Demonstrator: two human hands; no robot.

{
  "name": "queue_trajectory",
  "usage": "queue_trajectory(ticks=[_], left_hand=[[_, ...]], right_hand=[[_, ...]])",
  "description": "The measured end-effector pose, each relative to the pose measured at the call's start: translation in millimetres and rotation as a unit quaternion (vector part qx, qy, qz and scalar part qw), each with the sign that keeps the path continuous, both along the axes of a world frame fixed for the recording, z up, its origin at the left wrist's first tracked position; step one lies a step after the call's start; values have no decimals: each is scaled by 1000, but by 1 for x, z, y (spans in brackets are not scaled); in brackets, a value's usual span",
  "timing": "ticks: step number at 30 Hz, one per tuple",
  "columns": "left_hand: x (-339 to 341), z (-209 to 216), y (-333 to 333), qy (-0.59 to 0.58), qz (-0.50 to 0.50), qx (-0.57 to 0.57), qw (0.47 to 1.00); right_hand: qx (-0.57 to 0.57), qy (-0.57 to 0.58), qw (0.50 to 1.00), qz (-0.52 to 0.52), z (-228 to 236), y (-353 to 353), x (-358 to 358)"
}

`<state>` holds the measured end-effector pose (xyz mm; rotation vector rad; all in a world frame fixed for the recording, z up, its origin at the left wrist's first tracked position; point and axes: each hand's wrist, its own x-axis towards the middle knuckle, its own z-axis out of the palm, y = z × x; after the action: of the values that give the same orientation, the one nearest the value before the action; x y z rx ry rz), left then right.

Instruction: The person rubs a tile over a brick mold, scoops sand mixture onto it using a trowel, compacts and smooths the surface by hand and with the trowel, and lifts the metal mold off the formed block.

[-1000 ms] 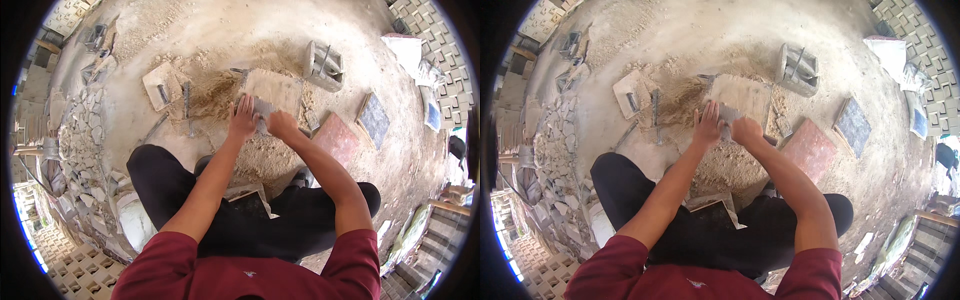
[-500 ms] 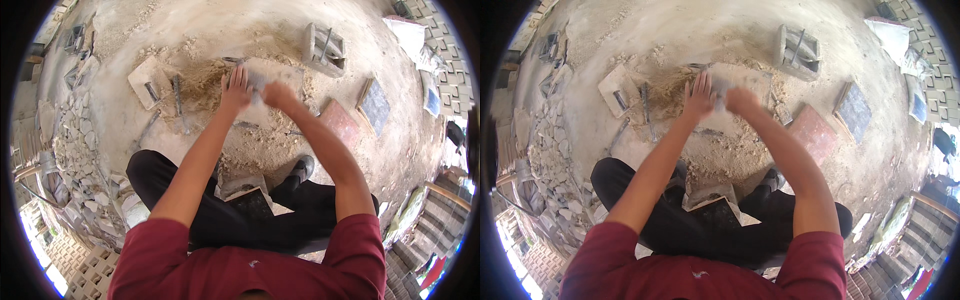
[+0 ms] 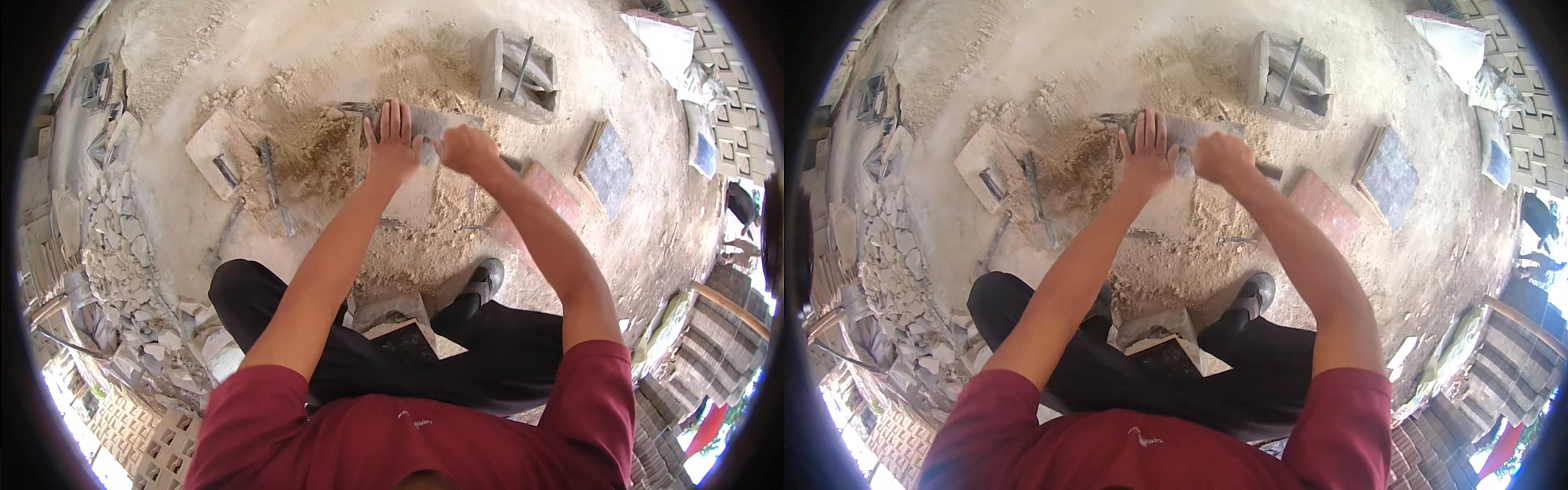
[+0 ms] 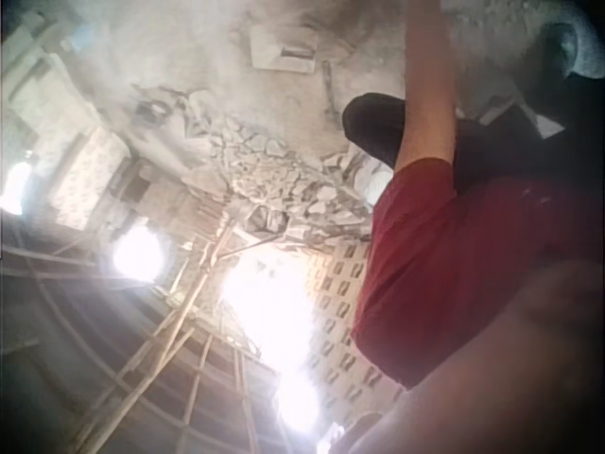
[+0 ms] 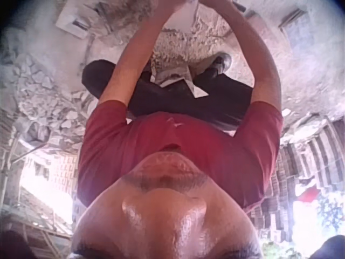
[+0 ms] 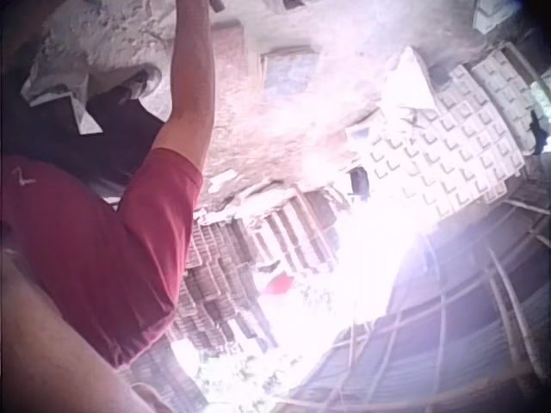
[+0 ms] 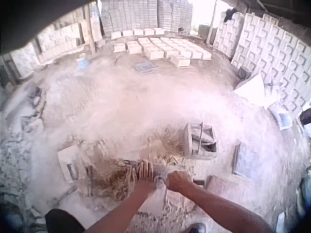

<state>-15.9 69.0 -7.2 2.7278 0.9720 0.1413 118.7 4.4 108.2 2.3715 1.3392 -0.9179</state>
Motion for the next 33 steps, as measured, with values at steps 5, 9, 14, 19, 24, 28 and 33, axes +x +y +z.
queue_trajectory(ticks=[5, 9, 14, 19, 24, 28, 33], left_hand=[[10, 5, -1, -26, -11, 32, 999], [-53, 9, -79, 51, -45, -23, 997], [-59, 10, -130, 42, -52, -66, 996], [32, 20, -59, 65, -77, -34, 994], [93, 30, -11, 93, -67, -31, 993], [76, 23, -30, 89, -105, -17, 990], [-21, 18, -120, 53, -136, -56, 988]], right_hand=[[35, -3, 999, -5, -10, -14, 3], [-62, 67, 996, -13, 2, -82, -50], [-18, 32, 999, -10, -6, -138, -62], [-9, -5, 997, -76, -6, -85, 11], [69, -68, 994, -49, 10, -44, 62], [64, -34, 995, -73, -11, -67, 47], [-14, 44, 993, -108, -21, -159, -41]])
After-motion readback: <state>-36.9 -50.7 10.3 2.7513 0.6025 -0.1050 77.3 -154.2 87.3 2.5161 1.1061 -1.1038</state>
